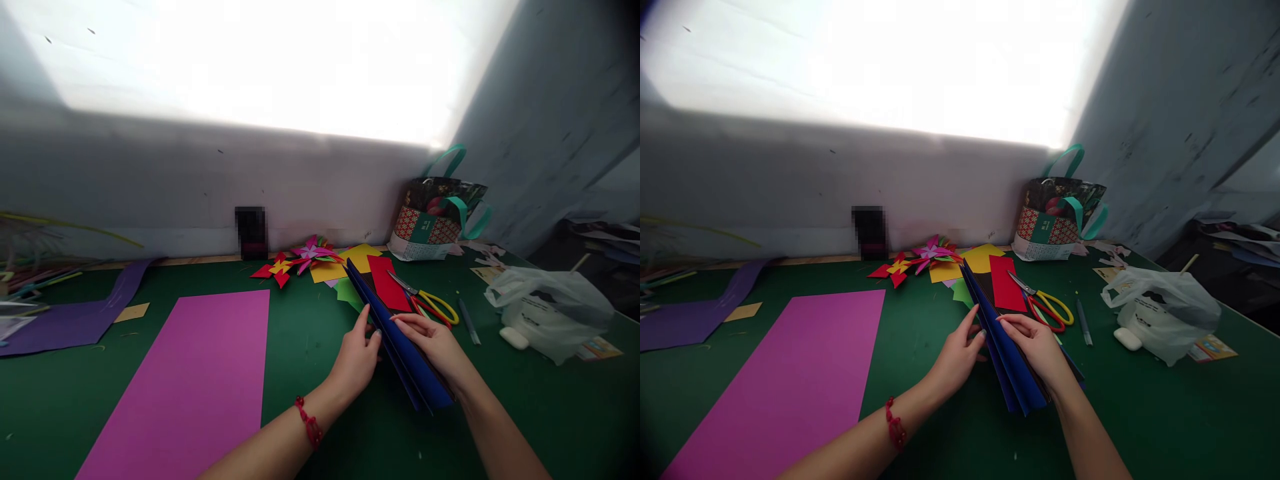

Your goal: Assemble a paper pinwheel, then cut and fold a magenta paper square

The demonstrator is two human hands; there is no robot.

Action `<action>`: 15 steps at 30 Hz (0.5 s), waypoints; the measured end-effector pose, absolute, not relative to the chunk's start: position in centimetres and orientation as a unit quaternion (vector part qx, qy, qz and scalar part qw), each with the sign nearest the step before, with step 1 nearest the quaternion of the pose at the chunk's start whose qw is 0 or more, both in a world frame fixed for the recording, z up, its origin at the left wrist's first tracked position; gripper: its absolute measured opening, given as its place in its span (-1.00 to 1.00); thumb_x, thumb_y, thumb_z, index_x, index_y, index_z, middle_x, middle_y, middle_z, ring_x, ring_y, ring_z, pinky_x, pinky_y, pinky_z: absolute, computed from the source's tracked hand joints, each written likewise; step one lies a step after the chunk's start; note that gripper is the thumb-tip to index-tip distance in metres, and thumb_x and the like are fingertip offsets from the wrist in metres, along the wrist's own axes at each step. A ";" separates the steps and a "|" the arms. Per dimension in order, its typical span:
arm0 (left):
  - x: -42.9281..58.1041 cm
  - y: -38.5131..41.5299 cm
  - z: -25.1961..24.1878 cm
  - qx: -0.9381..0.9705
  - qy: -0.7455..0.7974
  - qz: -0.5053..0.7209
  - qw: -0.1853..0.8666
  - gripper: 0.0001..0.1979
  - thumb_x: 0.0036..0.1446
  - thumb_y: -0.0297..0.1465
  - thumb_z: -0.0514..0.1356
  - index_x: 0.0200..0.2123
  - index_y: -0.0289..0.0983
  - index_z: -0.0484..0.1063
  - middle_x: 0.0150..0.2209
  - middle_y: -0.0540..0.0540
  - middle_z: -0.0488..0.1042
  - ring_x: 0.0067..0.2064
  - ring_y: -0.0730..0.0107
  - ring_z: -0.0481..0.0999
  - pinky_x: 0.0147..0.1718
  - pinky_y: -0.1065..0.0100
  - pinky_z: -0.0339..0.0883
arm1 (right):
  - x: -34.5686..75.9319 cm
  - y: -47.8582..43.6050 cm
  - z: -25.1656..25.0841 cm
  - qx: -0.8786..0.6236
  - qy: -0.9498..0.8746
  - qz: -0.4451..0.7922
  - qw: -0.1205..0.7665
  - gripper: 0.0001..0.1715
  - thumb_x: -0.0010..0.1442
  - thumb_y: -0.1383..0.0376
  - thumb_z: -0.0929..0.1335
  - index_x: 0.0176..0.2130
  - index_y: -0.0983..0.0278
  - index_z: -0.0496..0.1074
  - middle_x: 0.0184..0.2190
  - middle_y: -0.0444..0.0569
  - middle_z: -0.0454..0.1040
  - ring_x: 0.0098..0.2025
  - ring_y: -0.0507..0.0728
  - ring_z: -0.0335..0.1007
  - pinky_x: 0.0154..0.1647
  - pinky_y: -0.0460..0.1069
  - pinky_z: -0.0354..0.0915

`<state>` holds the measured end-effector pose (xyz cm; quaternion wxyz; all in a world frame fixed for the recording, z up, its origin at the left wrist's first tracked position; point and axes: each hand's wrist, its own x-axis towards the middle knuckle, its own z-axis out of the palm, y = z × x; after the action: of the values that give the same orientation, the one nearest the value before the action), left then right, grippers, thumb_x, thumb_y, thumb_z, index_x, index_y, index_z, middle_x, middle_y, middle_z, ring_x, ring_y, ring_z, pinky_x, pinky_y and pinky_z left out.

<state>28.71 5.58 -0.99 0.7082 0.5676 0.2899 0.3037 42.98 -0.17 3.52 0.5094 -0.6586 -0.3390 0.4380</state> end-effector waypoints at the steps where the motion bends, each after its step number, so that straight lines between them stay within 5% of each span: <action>1: 28.7 5.7 -1.1 0.569 0.297 0.304 0.704 -0.41 0.15 -0.29 0.05 0.23 -0.09 -0.06 0.01 -0.16 0.33 -0.26 0.38 0.43 -0.39 0.36 0.40 | 42.9 -0.2 3.5 -0.657 -0.346 0.436 0.508 -0.59 -0.07 0.11 0.42 -0.20 0.22 0.49 -0.25 -0.01 0.55 -0.21 0.20 0.47 -0.25 0.00 0.40; 4: 28.6 6.0 -1.7 0.588 0.335 0.307 0.669 -0.52 0.13 -0.21 0.05 0.11 -0.20 0.15 -0.06 -0.18 0.37 -0.28 0.34 0.44 -0.41 0.35 0.37 | 42.9 -0.2 3.3 -0.659 -0.361 0.429 0.502 -0.57 -0.06 0.10 0.41 -0.18 0.23 0.48 -0.22 0.01 0.53 -0.15 0.21 0.44 -0.20 -0.01 0.38; 7: 28.4 6.3 -2.3 0.638 0.394 0.284 0.597 -0.70 0.11 -0.22 0.06 -0.22 -0.31 0.38 -0.26 -0.16 0.44 -0.29 0.29 0.43 -0.36 0.35 0.33 | 43.2 -0.2 3.0 -0.664 -0.368 0.420 0.497 -0.55 -0.05 0.08 0.40 -0.16 0.23 0.47 -0.20 0.01 0.53 -0.11 0.23 0.43 -0.20 0.01 0.39; 10: 28.2 6.4 -2.3 0.698 0.437 0.259 0.504 -0.81 0.05 -0.31 0.09 -0.45 -0.32 0.38 -0.28 -0.17 0.40 -0.28 0.29 0.41 -0.31 0.34 0.29 | 43.2 -0.2 2.8 -0.681 -0.398 0.380 0.484 -0.59 -0.01 0.07 0.37 -0.19 0.23 0.48 -0.19 0.01 0.53 -0.12 0.23 0.43 -0.20 0.01 0.39; 15: 28.3 5.9 -0.8 0.767 0.422 0.235 0.423 -0.83 0.10 -0.35 0.00 -0.40 -0.27 0.34 -0.27 -0.15 0.40 -0.30 0.30 0.40 -0.37 0.37 0.22 | 41.4 -0.4 2.9 -0.726 -0.517 0.214 0.399 -0.76 0.09 0.18 0.30 -0.27 0.17 0.51 -0.15 -0.09 0.51 -0.09 0.19 0.42 -0.08 0.01 0.34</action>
<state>28.26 5.90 -0.76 0.4231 0.7668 0.4218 0.2347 41.37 -0.44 2.93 0.3992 -0.7265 -0.5170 0.2136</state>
